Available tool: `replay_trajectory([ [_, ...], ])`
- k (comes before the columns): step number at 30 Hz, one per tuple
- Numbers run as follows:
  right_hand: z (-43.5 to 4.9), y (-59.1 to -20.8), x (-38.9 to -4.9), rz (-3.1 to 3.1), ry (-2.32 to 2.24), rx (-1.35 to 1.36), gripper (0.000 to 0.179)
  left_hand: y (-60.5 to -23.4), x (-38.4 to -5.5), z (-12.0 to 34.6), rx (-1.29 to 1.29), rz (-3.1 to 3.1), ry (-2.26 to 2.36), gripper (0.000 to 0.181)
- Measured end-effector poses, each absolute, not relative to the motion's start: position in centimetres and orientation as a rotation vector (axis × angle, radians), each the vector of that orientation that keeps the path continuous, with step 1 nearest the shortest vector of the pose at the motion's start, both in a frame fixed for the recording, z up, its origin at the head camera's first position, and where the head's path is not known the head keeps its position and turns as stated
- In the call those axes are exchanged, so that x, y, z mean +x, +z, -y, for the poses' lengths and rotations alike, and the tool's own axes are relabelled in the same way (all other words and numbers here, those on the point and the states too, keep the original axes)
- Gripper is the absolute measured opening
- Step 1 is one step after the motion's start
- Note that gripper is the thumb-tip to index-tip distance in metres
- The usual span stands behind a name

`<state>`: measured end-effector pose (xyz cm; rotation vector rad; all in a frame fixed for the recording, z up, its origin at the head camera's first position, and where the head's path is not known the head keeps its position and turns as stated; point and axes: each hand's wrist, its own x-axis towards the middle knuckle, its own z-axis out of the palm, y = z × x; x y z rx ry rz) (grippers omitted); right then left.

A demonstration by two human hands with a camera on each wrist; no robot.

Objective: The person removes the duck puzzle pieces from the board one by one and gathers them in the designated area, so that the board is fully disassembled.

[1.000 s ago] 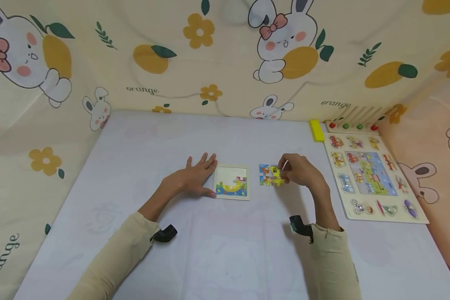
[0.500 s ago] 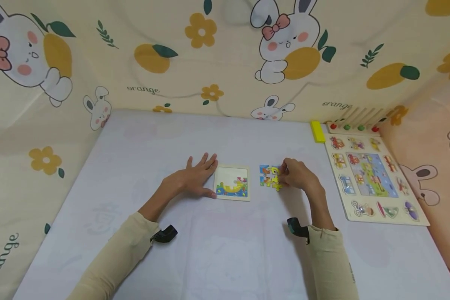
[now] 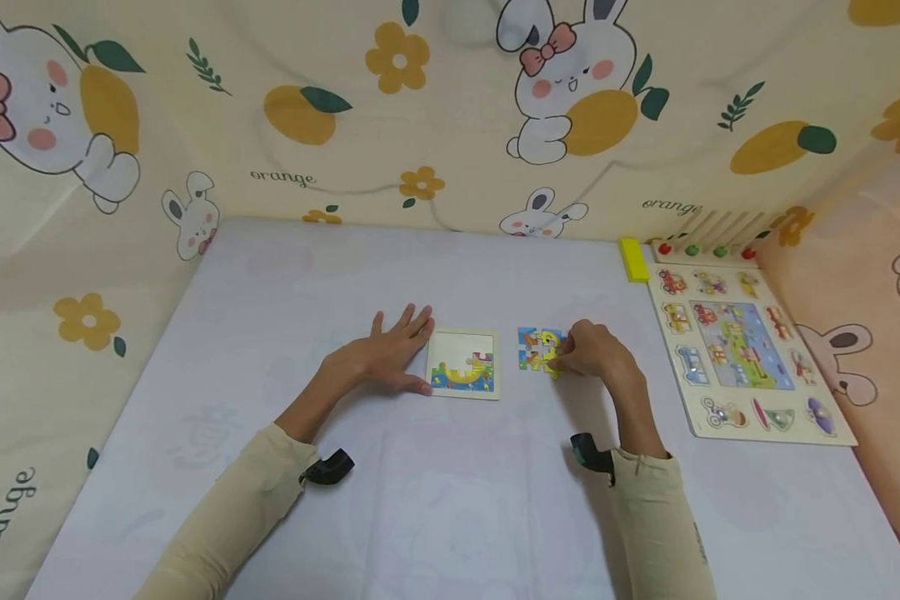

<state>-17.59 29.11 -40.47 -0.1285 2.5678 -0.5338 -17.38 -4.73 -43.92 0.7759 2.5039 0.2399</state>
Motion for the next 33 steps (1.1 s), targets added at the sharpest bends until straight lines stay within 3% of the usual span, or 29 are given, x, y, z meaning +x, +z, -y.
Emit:
replay_trajectory([
  [25, -28.8, -39.6, -17.0, -2.597, -0.538, -0.134, 0.021, -44.0, -17.4, 4.5, 0.773, -2.508, 0.231, 0.112],
  [33, -27.3, -38.4, -17.1, -2.631, -0.537, -0.249, 0.022, -43.9, -17.4, 4.5, 0.771, -2.5, 0.224, 0.112],
])
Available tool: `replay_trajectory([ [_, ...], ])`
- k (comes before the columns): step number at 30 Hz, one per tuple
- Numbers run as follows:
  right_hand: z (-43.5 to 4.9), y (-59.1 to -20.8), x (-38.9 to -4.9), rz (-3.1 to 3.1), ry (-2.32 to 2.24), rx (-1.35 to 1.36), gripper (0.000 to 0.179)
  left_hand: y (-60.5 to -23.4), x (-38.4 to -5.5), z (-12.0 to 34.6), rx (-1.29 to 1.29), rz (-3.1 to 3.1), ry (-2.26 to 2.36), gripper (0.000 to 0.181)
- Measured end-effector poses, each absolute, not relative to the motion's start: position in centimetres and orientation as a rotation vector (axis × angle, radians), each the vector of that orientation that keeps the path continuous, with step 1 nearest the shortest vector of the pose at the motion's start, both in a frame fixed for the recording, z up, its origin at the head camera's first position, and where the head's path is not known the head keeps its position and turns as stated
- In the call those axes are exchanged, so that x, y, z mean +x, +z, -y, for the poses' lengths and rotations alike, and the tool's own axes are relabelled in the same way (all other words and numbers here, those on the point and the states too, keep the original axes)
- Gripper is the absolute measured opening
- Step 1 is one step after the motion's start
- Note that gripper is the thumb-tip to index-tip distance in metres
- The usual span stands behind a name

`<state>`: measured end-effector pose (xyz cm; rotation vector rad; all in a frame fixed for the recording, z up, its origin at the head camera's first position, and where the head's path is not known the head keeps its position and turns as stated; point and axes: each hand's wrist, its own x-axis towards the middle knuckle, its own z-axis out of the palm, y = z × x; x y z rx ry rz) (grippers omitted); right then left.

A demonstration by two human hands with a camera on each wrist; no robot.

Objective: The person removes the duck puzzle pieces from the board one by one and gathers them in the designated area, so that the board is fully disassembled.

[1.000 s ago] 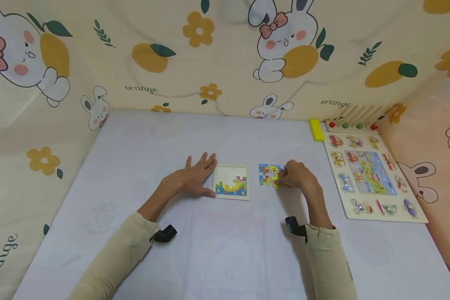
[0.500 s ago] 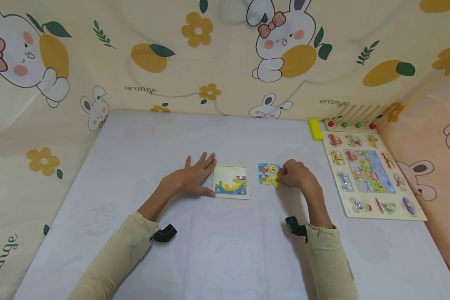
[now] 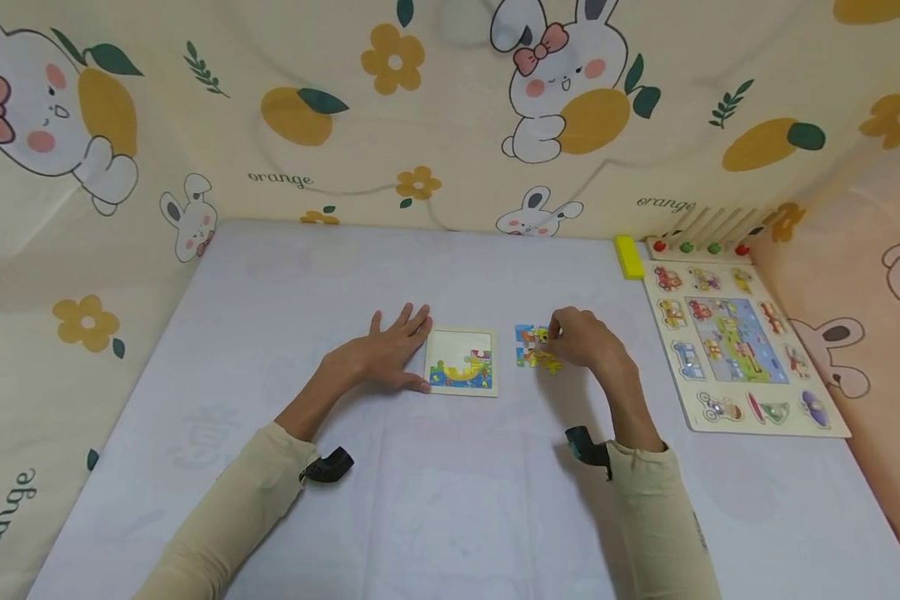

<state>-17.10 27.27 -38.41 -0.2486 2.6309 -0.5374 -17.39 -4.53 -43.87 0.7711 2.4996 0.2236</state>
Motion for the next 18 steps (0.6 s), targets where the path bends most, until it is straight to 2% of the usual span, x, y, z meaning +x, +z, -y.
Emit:
replay_trajectory([
  [9, -23.1, -38.2, -17.0, -2.633, -0.578, -0.408, 0.014, -44.1, -17.4, 4.7, 0.768, -2.505, 0.241, 0.113],
  [18, -20.4, -40.2, -17.0, -2.6, -0.597, -0.443, 0.024, -43.9, -17.4, 4.7, 0.76, -2.495, 0.265, 0.112],
])
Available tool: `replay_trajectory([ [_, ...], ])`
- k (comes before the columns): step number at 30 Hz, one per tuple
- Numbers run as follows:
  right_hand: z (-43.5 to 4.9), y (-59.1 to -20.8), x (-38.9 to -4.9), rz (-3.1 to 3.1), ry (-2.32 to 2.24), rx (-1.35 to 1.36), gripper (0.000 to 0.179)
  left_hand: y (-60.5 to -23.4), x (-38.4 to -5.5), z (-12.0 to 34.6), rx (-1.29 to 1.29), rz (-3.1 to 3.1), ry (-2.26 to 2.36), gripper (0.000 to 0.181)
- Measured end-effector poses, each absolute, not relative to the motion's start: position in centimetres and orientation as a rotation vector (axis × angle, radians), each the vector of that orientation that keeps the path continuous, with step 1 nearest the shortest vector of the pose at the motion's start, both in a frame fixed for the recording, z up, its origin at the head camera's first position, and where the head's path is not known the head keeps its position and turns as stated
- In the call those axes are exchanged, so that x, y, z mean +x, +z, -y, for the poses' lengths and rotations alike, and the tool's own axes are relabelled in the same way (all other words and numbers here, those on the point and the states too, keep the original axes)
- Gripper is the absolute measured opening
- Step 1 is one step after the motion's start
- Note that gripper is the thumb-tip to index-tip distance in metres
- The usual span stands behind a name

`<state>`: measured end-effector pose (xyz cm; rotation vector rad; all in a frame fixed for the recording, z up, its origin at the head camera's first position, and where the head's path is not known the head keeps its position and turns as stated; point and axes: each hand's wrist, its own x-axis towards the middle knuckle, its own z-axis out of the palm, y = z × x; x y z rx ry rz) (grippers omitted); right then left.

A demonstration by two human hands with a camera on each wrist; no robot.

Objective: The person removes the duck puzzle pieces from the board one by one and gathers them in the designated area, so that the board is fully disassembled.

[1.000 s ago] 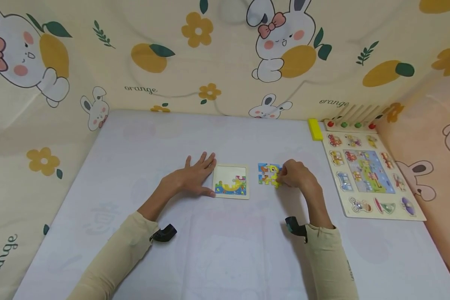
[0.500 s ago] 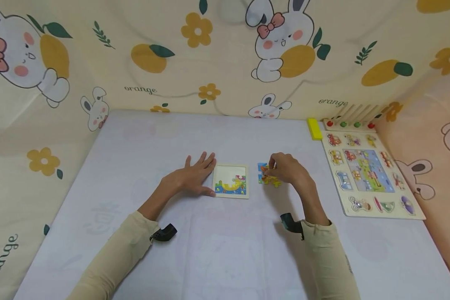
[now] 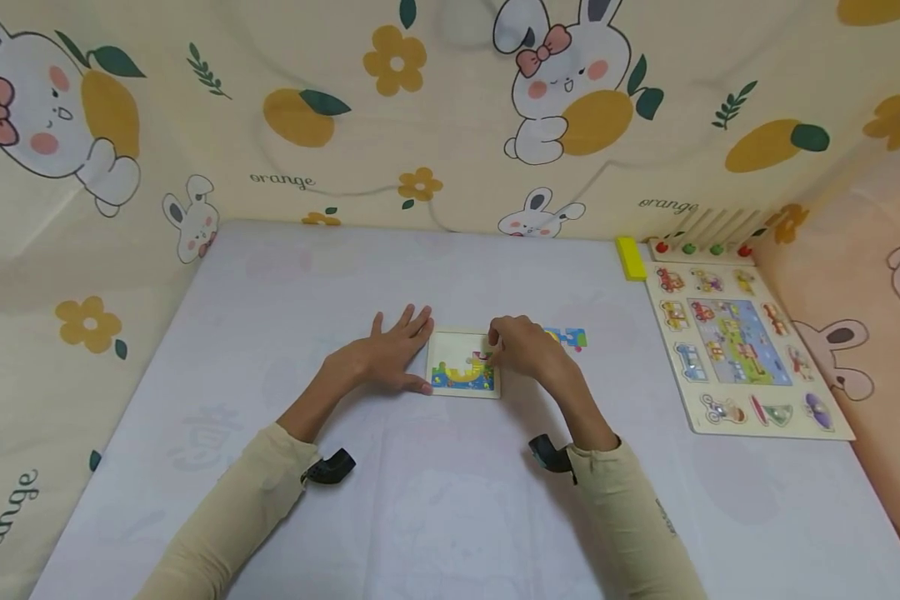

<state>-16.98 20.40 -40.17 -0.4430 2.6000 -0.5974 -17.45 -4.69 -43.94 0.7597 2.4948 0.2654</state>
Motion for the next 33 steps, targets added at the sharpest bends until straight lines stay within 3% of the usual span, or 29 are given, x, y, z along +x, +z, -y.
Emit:
replay_trajectory([
  [12, -19.2, -41.0, -16.7, -2.604, -0.553, -0.394, 0.02, -43.8, -17.4, 4.6, 0.754, -2.501, 0.241, 0.111],
  [24, -19.2, -41.3, -16.6, -2.673, -0.602, -0.47, 0.029, -44.0, -17.3, 4.6, 0.757, -2.497, 0.238, 0.112],
  [33, -19.4, -41.3, -16.4, -2.685, -0.642, -0.485, 0.02, -43.9, -17.4, 4.6, 0.754, -2.504, 0.236, 0.111],
])
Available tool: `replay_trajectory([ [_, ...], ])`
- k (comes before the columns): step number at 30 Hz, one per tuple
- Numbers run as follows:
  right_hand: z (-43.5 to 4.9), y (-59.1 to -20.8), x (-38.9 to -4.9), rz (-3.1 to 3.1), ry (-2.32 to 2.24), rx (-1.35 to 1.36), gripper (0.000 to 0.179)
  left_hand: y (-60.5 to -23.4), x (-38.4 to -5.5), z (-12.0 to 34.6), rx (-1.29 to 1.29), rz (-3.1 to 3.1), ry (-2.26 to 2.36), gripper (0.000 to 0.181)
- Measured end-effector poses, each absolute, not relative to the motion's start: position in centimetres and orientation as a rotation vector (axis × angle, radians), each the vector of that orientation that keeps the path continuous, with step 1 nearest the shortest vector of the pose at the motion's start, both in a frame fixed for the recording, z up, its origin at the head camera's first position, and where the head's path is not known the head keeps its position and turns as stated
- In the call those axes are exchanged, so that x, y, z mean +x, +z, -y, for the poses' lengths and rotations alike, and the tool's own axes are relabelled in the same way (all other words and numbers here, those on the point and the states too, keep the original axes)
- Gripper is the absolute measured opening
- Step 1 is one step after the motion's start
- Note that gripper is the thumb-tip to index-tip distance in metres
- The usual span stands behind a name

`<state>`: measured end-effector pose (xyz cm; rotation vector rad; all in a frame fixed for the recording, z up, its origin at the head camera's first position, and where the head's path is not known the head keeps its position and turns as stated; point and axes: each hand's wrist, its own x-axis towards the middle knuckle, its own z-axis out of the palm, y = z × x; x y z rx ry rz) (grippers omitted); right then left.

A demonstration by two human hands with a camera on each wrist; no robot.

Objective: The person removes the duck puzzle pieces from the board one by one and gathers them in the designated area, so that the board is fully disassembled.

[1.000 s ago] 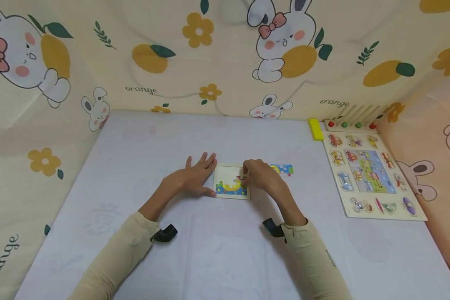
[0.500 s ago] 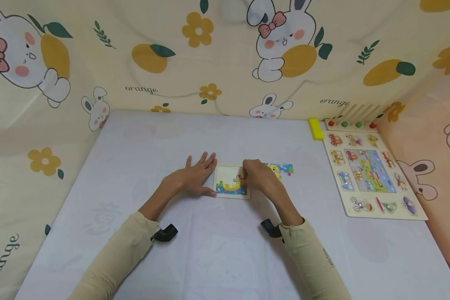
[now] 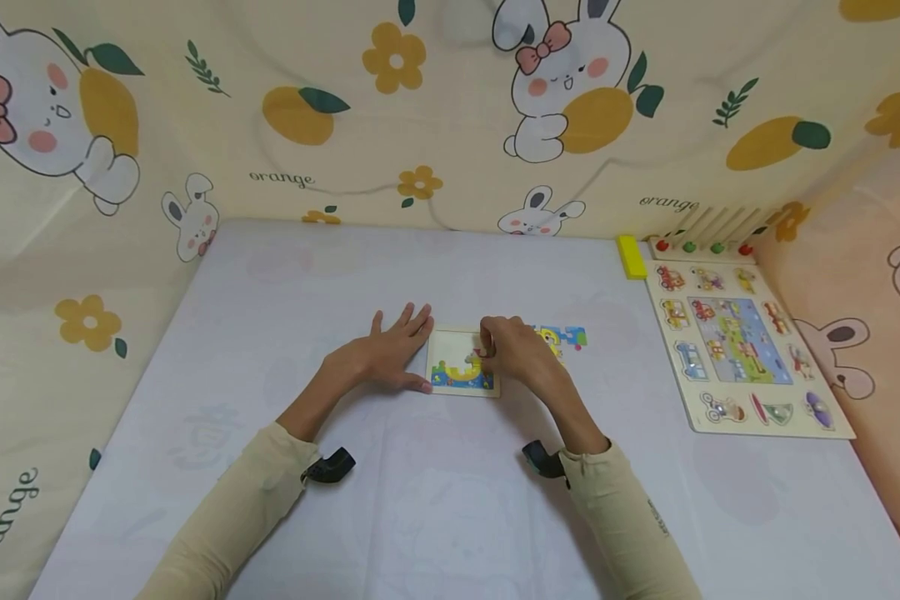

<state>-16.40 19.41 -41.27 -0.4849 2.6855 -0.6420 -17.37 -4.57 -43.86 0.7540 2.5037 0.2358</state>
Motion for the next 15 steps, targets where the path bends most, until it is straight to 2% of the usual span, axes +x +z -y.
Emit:
replay_trajectory([
  [15, -19.89, -40.38, -16.33, -2.714, -0.884, -0.607, 0.016, -44.14, -17.44, 4.73, 0.761, -2.499, 0.232, 0.112],
])
